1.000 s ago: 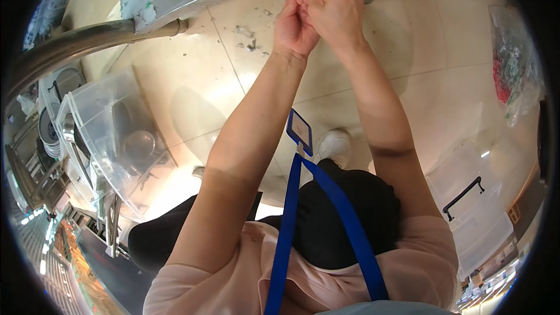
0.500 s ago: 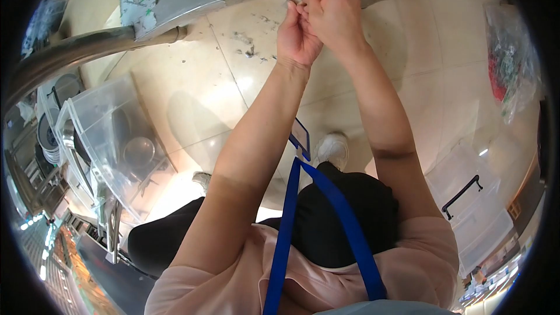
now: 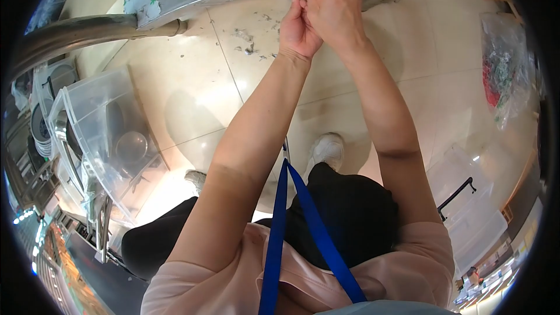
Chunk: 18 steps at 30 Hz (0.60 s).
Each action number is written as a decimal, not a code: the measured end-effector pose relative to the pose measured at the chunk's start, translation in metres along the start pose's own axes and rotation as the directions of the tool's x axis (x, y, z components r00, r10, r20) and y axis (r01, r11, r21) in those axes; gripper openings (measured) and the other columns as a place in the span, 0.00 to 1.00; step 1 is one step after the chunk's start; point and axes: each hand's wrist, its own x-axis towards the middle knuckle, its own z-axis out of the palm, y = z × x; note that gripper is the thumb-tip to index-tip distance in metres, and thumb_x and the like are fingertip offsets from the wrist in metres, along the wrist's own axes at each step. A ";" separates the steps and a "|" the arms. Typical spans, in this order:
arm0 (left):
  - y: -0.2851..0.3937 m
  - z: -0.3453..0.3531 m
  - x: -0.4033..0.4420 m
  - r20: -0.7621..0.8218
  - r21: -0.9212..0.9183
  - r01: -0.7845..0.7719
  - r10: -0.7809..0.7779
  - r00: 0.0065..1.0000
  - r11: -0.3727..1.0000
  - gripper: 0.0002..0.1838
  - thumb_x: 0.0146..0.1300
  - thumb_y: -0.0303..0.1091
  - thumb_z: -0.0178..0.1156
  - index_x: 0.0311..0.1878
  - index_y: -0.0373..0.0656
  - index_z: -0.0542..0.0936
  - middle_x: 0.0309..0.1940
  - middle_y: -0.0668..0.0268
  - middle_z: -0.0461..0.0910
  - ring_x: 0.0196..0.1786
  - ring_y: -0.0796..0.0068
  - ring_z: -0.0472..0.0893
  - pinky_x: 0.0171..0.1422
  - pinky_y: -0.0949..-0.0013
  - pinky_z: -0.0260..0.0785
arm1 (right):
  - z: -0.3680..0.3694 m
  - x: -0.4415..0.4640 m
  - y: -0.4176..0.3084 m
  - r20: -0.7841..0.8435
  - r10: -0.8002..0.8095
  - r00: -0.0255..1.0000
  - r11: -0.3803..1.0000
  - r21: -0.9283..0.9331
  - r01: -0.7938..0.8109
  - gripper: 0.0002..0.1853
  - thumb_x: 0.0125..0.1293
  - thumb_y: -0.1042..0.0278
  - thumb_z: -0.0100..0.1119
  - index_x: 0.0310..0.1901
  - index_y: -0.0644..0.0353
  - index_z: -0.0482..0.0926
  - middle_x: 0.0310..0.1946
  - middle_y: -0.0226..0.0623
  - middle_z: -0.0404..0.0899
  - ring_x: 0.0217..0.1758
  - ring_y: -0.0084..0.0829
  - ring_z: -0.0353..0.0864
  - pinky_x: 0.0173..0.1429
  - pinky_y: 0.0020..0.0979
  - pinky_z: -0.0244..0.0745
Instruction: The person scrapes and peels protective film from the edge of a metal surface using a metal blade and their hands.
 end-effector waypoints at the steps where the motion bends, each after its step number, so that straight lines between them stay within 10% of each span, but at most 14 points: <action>1: -0.002 0.005 -0.002 -0.019 0.031 0.000 0.001 1.000 1.000 0.18 0.65 0.45 0.44 0.48 0.42 0.70 0.45 0.64 0.74 0.50 0.68 0.71 0.57 0.66 0.64 | 0.000 0.001 0.000 -0.002 -0.013 1.000 1.000 0.007 0.013 0.07 0.52 0.69 0.53 0.24 0.63 0.72 0.22 0.44 0.76 0.25 0.44 0.76 0.28 0.39 0.71; 9: 0.006 0.001 -0.012 0.200 -0.045 0.021 -0.012 0.980 0.999 0.18 0.64 0.45 0.46 0.50 0.42 0.69 0.47 0.63 0.72 0.50 0.67 0.71 0.56 0.63 0.64 | 0.015 0.011 -0.021 0.179 -0.121 0.976 0.977 -0.153 0.149 0.07 0.55 0.69 0.52 0.27 0.63 0.72 0.24 0.41 0.77 0.27 0.42 0.77 0.30 0.39 0.71; 13: 0.022 0.015 -0.031 -0.034 0.119 -0.202 0.208 0.978 0.972 0.12 0.64 0.39 0.46 0.43 0.42 0.72 0.39 0.65 0.75 0.45 0.69 0.73 0.51 0.65 0.67 | 0.033 0.010 -0.031 0.236 -0.108 0.966 0.974 -0.169 0.150 0.07 0.55 0.68 0.52 0.29 0.63 0.73 0.25 0.43 0.76 0.27 0.42 0.76 0.31 0.37 0.72; 16: 0.046 0.026 -0.037 -0.123 0.335 -0.215 0.268 0.955 0.918 0.08 0.64 0.34 0.47 0.40 0.42 0.72 0.34 0.65 0.76 0.39 0.72 0.76 0.45 0.69 0.71 | 0.029 -0.010 -0.024 0.147 0.173 0.974 0.960 0.198 -0.200 0.08 0.57 0.68 0.53 0.34 0.64 0.74 0.25 0.42 0.77 0.25 0.36 0.77 0.32 0.34 0.73; 18: 0.058 0.027 -0.051 -0.076 0.566 -0.208 0.302 0.950 0.797 0.08 0.63 0.32 0.49 0.41 0.41 0.72 0.35 0.63 0.76 0.37 0.74 0.77 0.43 0.72 0.72 | 0.044 -0.026 -0.002 0.349 0.469 0.811 0.572 0.580 -0.580 0.08 0.61 0.68 0.51 0.36 0.65 0.74 0.28 0.38 0.77 0.28 0.28 0.76 0.36 0.29 0.74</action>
